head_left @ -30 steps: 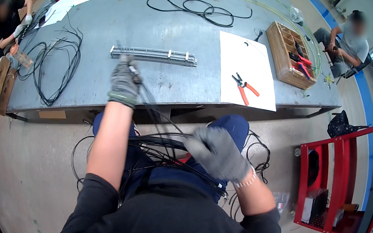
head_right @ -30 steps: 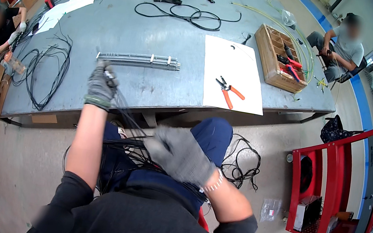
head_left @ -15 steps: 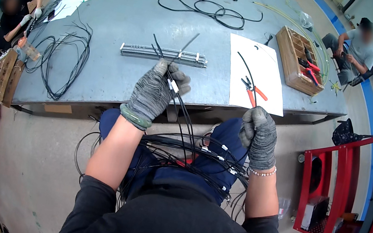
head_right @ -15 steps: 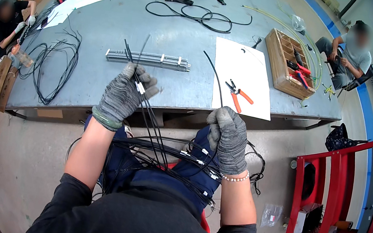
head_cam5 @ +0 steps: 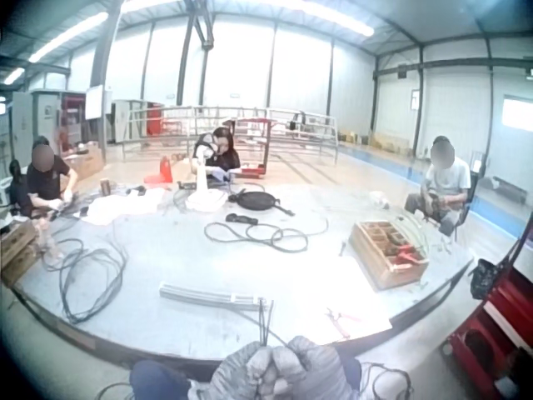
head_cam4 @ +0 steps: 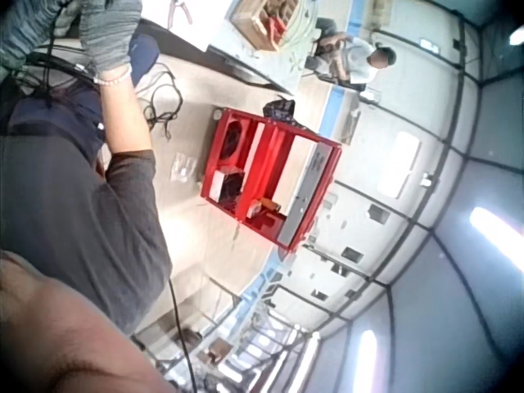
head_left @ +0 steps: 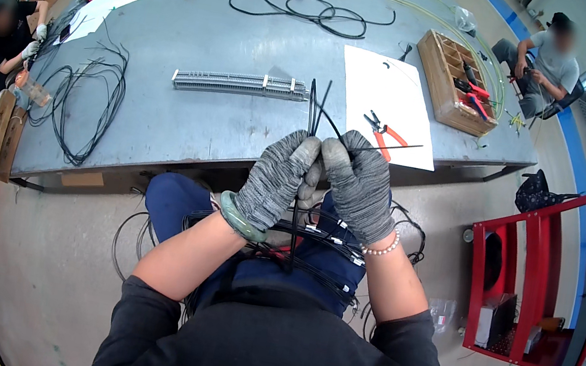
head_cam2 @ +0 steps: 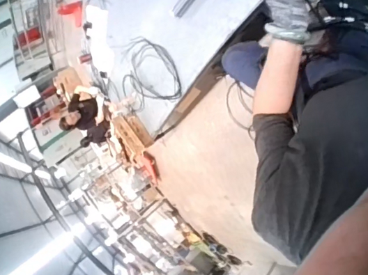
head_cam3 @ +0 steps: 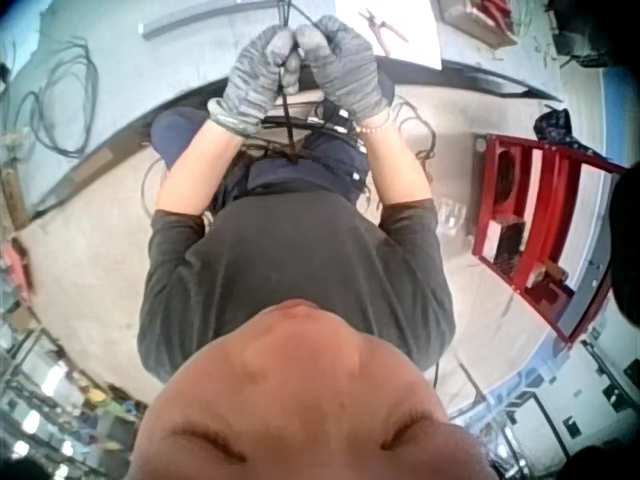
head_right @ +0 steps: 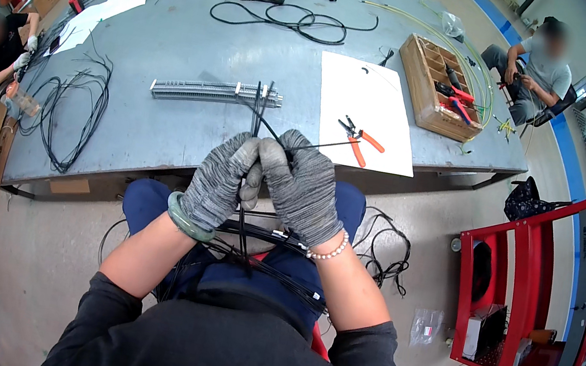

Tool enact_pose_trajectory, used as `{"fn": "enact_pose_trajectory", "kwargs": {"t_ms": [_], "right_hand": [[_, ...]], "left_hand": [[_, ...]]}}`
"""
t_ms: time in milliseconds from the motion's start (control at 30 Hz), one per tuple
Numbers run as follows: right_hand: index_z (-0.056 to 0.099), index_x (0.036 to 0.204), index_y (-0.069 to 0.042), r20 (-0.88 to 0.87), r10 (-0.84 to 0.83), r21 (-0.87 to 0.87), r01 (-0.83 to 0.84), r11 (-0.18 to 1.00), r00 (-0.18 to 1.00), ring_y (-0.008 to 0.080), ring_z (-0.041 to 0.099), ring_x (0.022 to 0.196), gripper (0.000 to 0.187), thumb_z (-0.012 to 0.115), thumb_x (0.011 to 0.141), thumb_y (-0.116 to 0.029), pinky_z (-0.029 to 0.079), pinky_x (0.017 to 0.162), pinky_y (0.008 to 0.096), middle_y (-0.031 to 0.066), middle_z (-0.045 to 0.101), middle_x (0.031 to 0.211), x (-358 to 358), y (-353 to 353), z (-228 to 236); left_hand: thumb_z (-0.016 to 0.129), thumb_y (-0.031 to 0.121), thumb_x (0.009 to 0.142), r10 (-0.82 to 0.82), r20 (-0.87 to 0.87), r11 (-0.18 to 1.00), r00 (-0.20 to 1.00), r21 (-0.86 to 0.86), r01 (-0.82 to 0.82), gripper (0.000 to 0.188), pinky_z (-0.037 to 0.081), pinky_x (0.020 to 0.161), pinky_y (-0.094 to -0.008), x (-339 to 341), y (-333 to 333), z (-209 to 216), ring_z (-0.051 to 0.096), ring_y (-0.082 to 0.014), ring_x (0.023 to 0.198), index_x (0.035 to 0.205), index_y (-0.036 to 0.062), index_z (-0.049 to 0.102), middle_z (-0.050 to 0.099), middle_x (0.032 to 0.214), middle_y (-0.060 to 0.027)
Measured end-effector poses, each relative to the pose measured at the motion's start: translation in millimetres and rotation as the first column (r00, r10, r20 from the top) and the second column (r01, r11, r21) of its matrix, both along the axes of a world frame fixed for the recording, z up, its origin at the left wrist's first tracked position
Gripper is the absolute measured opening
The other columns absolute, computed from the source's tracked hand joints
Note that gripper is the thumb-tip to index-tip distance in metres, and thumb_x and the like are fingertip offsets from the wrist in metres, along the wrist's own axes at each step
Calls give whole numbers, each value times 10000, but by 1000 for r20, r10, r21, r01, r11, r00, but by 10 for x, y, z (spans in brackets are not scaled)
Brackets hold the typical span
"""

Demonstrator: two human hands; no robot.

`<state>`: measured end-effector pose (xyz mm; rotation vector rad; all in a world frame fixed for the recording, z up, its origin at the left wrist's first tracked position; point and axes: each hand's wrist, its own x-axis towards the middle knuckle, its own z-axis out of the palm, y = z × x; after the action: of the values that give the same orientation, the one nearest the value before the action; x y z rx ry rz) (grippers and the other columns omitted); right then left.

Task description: The person sits at a workbench and bundles a large number of black cables with white connectors. They gather the cables on their lap, align the ends, and secure them with white zip ties. The person repeatedly picks up bundles, aligns them, and fastens them together.

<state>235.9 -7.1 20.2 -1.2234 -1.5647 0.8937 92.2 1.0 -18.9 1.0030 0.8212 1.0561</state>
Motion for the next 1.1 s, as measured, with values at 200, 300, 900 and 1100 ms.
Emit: {"fn": "enact_pose_trajectory", "kwargs": {"t_ms": [200,300,900,1100], "right_hand": [[661,884,-12,-16,50,26,-49,998,999,171,547,540,192,623,872,-200,455,541,283,99,567,630,-69,-97,-40],[664,891,-10,104,1,353,-37,935,995,139,570,543,174,623,867,-177,455,534,268,91,570,616,-140,-106,-56],[534,724,-33,-171,208,-244,-246,938,963,110,466,617,431,439,978,-368,406,582,253,23,484,628,14,13,-21],[581,799,-56,-222,195,-282,-254,925,955,65,397,532,413,434,975,-399,353,493,223,-30,439,614,89,38,-67]], "left_hand": [[463,210,979,129,-53,965,990,237,-113,209,455,705,-281,58,9,-79,536,-137,765,937,34,568,564,827,-18],[451,309,988,347,-292,827,891,544,-143,307,464,635,-264,80,130,-242,549,-114,693,943,30,572,571,780,-47],[532,311,947,103,28,994,994,22,-104,279,491,551,-264,-109,-29,70,557,-123,615,958,39,591,566,741,-33],[540,293,937,58,98,997,993,38,-62,259,493,522,-269,-311,-3,108,573,-130,558,950,36,567,573,694,-44]]}}
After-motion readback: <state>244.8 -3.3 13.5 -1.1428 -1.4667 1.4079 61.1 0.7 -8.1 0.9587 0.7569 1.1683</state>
